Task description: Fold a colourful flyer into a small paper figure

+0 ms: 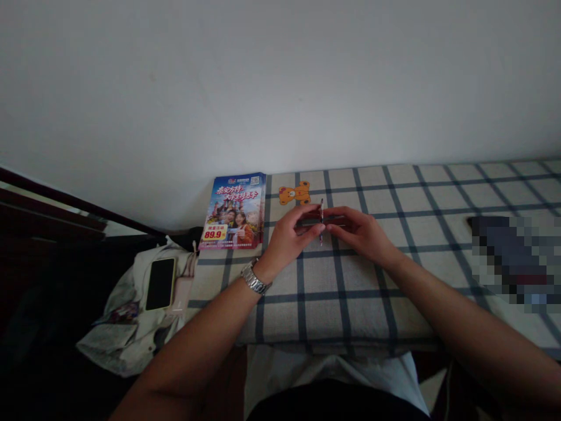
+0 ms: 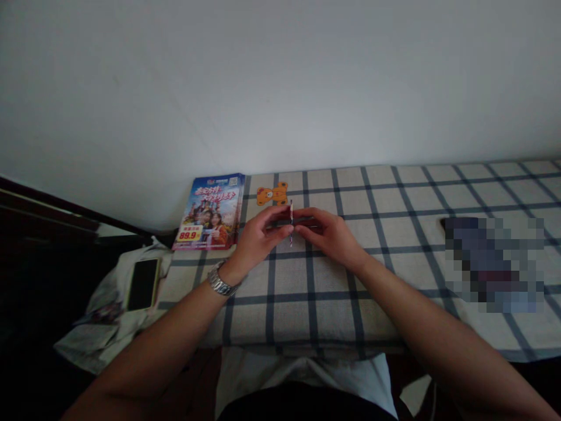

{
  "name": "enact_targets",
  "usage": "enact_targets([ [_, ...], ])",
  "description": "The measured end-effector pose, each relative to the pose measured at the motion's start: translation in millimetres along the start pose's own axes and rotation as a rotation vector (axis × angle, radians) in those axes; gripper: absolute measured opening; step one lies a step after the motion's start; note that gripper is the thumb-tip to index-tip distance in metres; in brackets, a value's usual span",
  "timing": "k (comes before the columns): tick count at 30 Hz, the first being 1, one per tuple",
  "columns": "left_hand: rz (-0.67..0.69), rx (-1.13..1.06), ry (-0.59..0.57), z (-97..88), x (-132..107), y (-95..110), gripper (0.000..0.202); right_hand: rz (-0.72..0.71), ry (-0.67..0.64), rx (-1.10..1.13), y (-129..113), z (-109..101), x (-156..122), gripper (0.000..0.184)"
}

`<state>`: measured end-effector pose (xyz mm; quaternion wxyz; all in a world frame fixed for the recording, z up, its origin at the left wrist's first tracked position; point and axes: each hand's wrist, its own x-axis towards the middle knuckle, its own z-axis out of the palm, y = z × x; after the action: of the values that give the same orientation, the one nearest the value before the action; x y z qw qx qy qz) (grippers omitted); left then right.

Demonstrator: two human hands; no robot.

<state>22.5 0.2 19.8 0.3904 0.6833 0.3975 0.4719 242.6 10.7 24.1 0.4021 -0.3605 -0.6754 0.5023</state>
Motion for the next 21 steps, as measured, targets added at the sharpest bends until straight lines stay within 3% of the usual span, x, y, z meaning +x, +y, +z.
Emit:
enact_targets([
  [11,0.053,0.129,0.007,-4.4,1.1,-5.3,0.033,0.022,0.011,-0.01,1.5,0.5,0.0,0.038],
  [21,-0.045,0.026,-0.051,-0.7,-1.8,-6.1,0.035,0.053,0.005,-0.036,1.6,0.6,0.2,0.029],
])
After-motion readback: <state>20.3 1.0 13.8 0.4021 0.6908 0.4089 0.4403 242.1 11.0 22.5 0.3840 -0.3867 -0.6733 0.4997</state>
